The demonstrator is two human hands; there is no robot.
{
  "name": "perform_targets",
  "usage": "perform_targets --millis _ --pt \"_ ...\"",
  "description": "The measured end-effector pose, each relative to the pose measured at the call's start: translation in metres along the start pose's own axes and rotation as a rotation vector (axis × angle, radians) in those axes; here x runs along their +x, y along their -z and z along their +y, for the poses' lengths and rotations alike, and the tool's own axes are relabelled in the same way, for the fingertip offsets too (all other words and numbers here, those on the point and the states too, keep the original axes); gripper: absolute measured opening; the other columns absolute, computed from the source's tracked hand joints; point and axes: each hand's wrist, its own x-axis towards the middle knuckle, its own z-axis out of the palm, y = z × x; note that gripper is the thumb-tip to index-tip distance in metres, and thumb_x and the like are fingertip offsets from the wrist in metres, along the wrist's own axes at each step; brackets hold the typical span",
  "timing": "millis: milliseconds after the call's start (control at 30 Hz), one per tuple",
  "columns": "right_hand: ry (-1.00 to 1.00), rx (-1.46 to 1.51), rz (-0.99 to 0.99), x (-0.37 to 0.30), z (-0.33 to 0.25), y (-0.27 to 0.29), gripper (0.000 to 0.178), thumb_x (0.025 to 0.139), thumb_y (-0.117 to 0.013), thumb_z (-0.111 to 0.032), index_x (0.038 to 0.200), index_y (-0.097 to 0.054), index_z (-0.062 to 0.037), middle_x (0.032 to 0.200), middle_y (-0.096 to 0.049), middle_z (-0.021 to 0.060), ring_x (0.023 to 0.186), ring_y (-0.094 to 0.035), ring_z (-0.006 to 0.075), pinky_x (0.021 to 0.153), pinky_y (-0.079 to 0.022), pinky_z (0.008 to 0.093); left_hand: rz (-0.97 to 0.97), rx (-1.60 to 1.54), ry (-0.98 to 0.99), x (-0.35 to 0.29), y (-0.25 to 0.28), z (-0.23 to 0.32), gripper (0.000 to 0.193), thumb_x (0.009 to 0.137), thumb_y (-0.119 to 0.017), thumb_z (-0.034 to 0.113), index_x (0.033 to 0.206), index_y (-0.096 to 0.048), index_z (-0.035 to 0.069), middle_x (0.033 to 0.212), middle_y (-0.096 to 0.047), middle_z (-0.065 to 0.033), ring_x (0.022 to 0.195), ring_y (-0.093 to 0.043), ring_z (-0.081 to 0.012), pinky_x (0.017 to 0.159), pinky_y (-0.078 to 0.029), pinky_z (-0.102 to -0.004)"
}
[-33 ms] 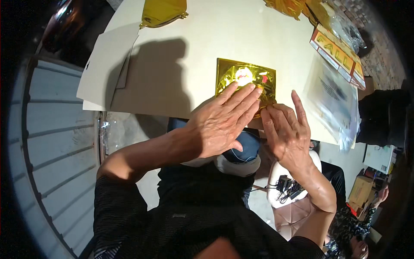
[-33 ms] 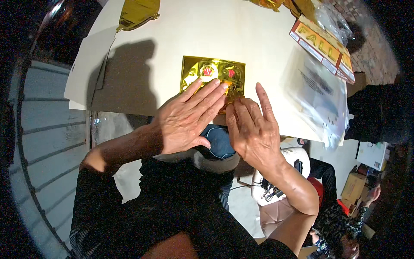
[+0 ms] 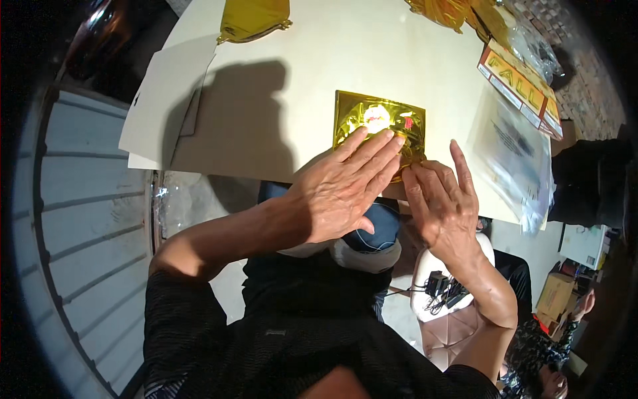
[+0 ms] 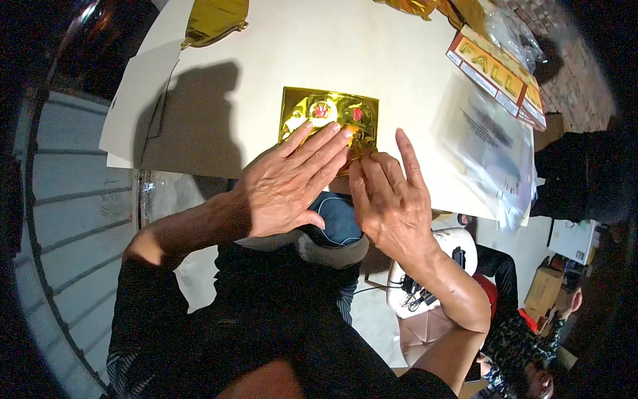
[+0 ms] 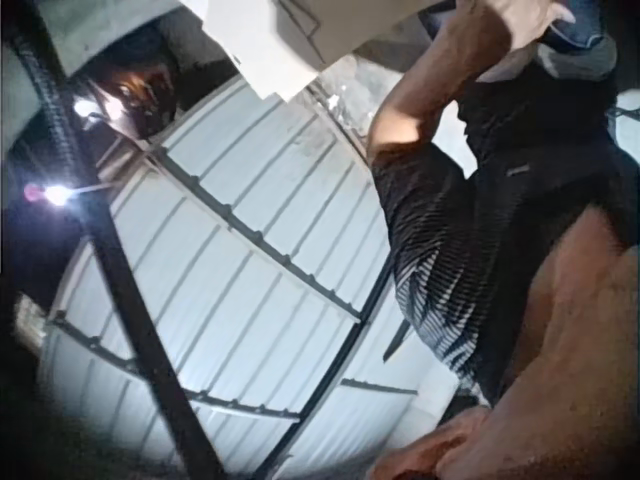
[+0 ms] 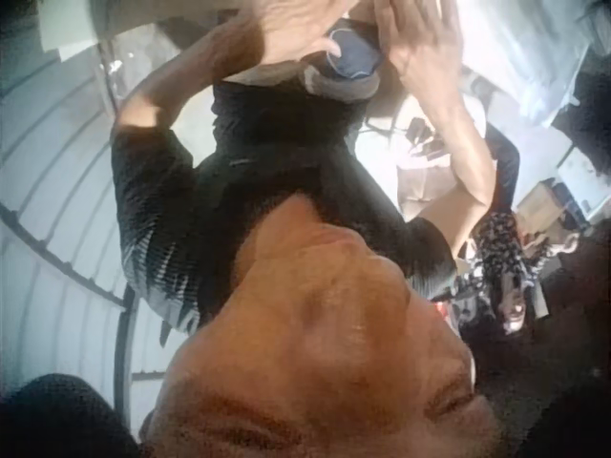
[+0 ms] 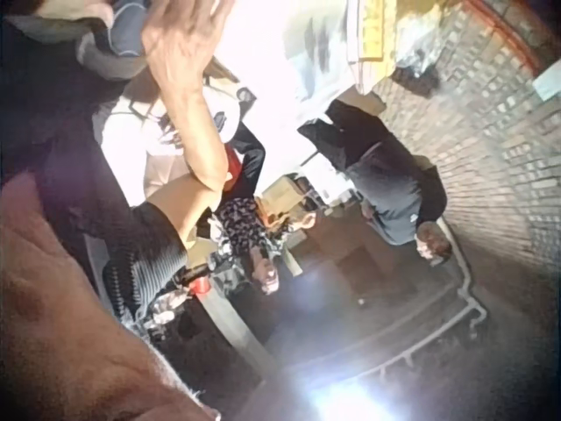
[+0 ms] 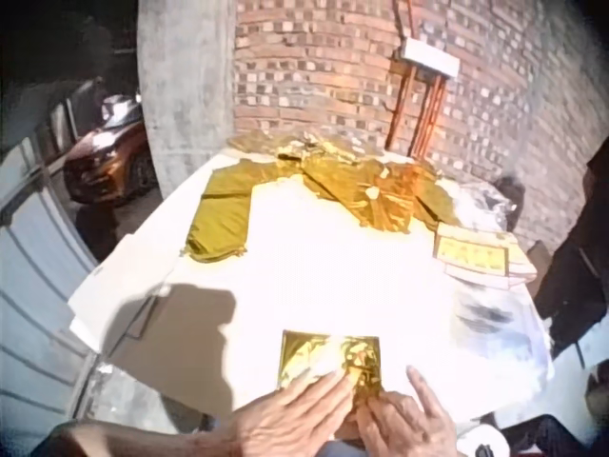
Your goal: Folding gold foil balloons and placing them into retail packaging with cardboard inserts.
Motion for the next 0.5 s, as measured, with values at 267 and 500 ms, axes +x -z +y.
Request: perform_targets --millis 267,500 --pt "0.072 0.01 0.101 -0.004 0.006 -0.01 0.03 0.071 -0.068 -0.004 0.099 -0.075 0.0055 0.093 -0.067 0.0135 0.097 -0.068 0.0252 0.119 -0.039 0.0566 0.086 -0.029 -0.003 -0.002 -0.004 -0.001 0.107 0.082 -0.063 0.072 0.152 -0.039 -0.006 0.165 -0.026 -0.0236 0.157 -0.016 -0.0347 0.129 -0.007 -0.0522" --pt "0.083 0.019 0.079 0.002 0.013 -0.007 0.021 0.074 -0.068 -0.004 0.093 -0.075 0.0006 0.083 -0.064 0.0067 0.087 -0.07 0.0214 0.12 -0.038 0.0548 0.275 -0.132 -0.009 -0.002 0.003 -0.004 0.083 0.084 -0.073 0.049 0.141 -0.052 -0.007 0.155 -0.042 -0.0244 0.152 -0.03 -0.035 0.127 -0.021 -0.0508"
